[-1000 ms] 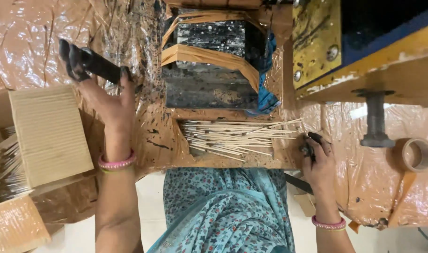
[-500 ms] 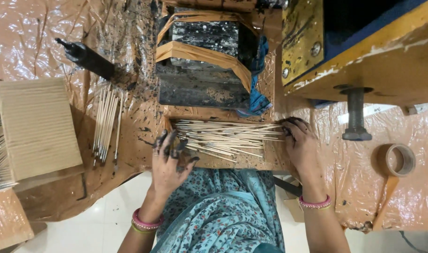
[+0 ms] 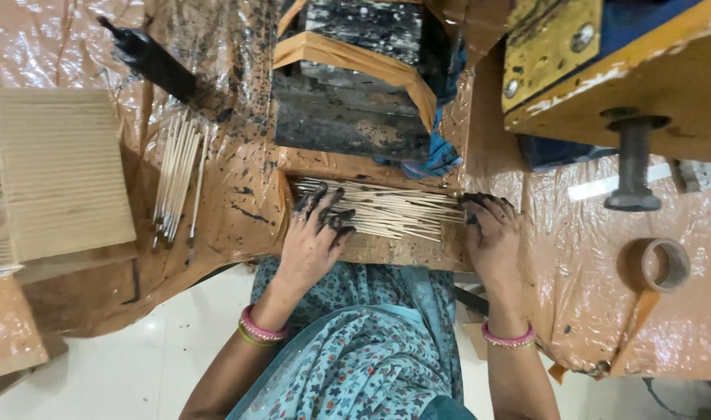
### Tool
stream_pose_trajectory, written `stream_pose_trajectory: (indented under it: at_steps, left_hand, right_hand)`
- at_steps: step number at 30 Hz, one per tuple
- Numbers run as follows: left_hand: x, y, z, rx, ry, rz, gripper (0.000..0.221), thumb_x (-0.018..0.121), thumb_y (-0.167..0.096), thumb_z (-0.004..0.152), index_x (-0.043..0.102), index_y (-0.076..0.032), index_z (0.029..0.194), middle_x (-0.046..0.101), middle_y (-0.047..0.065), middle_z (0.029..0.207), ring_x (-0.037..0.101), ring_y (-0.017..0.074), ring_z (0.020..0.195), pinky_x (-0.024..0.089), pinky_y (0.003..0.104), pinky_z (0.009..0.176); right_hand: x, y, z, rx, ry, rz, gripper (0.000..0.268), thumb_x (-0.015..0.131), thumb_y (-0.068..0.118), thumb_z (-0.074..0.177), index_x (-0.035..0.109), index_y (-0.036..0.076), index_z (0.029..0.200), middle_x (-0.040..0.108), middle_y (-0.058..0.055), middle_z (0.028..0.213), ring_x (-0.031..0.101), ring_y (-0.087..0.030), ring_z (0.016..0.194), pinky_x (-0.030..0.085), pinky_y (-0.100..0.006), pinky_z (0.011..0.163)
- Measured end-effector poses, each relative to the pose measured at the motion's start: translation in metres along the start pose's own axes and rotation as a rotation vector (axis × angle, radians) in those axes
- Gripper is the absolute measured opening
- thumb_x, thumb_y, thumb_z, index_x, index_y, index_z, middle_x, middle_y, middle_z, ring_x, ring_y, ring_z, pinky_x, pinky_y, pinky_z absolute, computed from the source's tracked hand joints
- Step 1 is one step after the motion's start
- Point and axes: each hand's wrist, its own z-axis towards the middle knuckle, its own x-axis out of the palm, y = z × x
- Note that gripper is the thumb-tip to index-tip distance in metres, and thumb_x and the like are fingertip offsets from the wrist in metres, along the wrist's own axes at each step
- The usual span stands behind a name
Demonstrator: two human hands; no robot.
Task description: The person trims the tips of incense sticks using a small manual cutter and then places the bundled sticks into a cardboard box.
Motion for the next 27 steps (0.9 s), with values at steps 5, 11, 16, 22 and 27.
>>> stream_pose_trajectory:
  at_steps: [5,11,16,22,27]
  left_hand:
    - [-0.018,-0.005,-0.006,-0.004,-0.061,-0.042,0.034,0.077,-0.010,0.089,0.068,-0.008,0.122,0.058,0.017,0.139,0.054,0.0414,0.131,0.044,0.051,0.112]
    - [-0.034,-0.004,-0.025,-0.027,-0.133,-0.080,0.027,0.078,-0.004,0.085,0.070,-0.006,0.111,0.062,0.017,0.131,0.059,0.0422,0.122,0.050,0.050,0.104]
    - [-0.036,-0.006,-0.062,0.016,-0.206,-0.124,0.022,0.077,0.002,0.088,0.069,-0.001,0.108,0.067,0.013,0.123,0.068,0.0379,0.112,0.058,0.045,0.096]
    - [-0.005,-0.012,-0.097,0.214,0.327,-0.281,0.017,0.080,-0.016,0.084,0.066,-0.006,0.085,0.072,0.011,0.119,0.071,0.0318,0.103,0.058,0.041,0.084]
    - [-0.005,-0.029,-0.078,0.229,0.225,-0.207,0.013,0.073,-0.013,0.087,0.071,-0.005,0.097,0.070,0.008,0.118,0.070,0.0276,0.106,0.059,0.038,0.087]
  right_hand:
    - [0.003,-0.006,-0.017,0.068,-0.022,0.101,0.040,0.064,-0.001,0.079,0.072,0.002,0.118,0.068,-0.023,0.126,0.060,-0.042,0.121,0.045,-0.049,0.108]
    - [-0.026,0.010,-0.031,0.187,-0.123,0.247,0.040,0.056,-0.006,0.081,0.069,-0.003,0.119,0.069,-0.023,0.125,0.065,-0.040,0.119,0.051,-0.044,0.105]
    - [-0.017,-0.001,-0.076,0.282,-0.238,0.249,0.025,0.064,-0.006,0.091,0.067,-0.009,0.116,0.069,-0.023,0.121,0.068,-0.036,0.114,0.053,-0.040,0.102]
    - [-0.012,-0.016,-0.113,0.265,-0.204,0.164,0.020,0.067,-0.003,0.093,0.068,-0.006,0.113,0.071,-0.019,0.115,0.069,-0.037,0.115,0.054,-0.041,0.104]
    - [-0.036,-0.012,-0.081,0.240,0.013,-0.030,0.054,0.061,-0.002,0.084,0.059,-0.012,0.137,0.060,-0.031,0.138,0.053,-0.048,0.129,0.045,-0.050,0.108]
